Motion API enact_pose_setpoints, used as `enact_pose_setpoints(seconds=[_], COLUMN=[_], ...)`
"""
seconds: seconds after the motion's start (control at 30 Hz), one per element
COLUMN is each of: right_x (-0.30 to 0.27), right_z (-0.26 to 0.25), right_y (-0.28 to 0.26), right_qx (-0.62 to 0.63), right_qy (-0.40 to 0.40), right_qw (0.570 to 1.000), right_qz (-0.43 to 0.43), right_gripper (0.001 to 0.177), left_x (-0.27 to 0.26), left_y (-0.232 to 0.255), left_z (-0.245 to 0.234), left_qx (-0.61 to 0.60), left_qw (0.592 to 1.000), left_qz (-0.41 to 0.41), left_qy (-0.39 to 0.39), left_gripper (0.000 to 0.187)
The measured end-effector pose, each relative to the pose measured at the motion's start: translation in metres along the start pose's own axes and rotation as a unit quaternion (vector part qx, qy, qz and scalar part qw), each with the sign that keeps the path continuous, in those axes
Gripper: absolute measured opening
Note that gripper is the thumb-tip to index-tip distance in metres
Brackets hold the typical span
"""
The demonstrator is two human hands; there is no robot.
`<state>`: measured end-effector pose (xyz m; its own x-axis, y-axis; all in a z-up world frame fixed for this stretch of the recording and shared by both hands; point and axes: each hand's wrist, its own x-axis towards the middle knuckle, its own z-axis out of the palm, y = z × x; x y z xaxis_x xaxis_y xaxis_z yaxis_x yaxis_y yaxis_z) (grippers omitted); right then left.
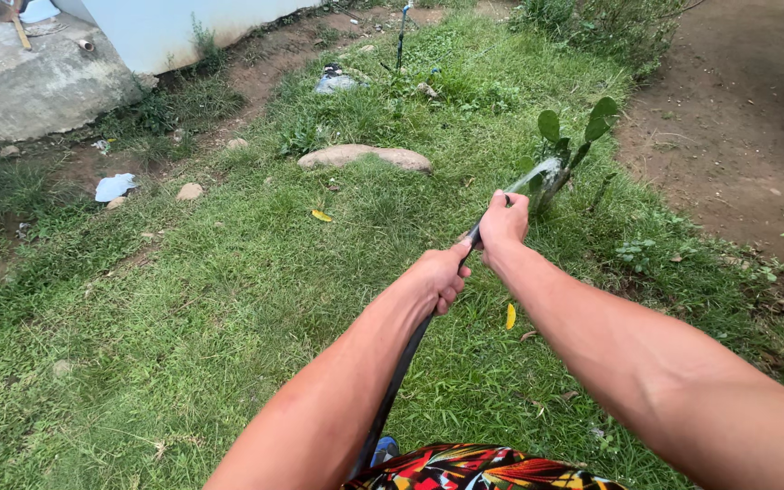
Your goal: The person uses a garden hose to water a grassy yard and several plants, including a cactus and a croton. They move around the yard, directing the water stream to different areas and plants.
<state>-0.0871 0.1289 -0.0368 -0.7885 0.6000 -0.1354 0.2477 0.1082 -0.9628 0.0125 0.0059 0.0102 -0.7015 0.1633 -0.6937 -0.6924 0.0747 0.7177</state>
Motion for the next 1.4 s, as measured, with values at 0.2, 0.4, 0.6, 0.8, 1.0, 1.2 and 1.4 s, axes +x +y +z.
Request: enact_pose_setpoints(seconds=[0.2, 0.4, 0.6, 0.8, 1.0, 1.2, 1.4], right_x=[0.002, 0.004, -0.005, -0.003, -0.013, -0.026, -0.060], right_z=[-0.004, -0.008, -0.008, 0.010, 0.053, 0.114, 0.159], right_y=[-0.009, -0.011, -0.021, -0.020, -0.030, -0.030, -0.038], right_qx=[0.004, 0.000, -0.013, -0.015, -0.032, -0.015, -0.033], right_qy=[0.011, 0.019, 0.005, 0.004, -0.035, -0.069, -0.122], right_qw=[1.000, 0.999, 1.000, 0.997, 0.994, 0.983, 0.980], right_qz=[0.007, -0.029, -0.019, -0.072, -0.102, -0.172, -0.153], right_gripper=[0.029, 0.029, 0.034, 0.036, 0.037, 0.036, 0.035], left_x=[0.004, 0.024, 0.036, 0.040, 0.042, 0.033, 0.022], left_y=[0.011, 0.025, 0.040, 0.037, 0.038, 0.034, 0.024], left_z=[-0.001, 0.004, 0.002, -0.009, -0.058, -0.106, -0.149], left_qx=[0.020, 0.039, 0.029, 0.031, -0.080, -0.116, -0.152], left_qw=[0.999, 0.997, 0.996, 0.998, 0.991, 0.992, 0.988], left_qz=[-0.010, 0.007, 0.010, 0.016, 0.002, 0.021, 0.029], left_qy=[-0.030, -0.072, -0.083, -0.044, -0.108, -0.053, -0.006], left_gripper=[0.059, 0.062, 0.062, 0.061, 0.048, 0.048, 0.051])
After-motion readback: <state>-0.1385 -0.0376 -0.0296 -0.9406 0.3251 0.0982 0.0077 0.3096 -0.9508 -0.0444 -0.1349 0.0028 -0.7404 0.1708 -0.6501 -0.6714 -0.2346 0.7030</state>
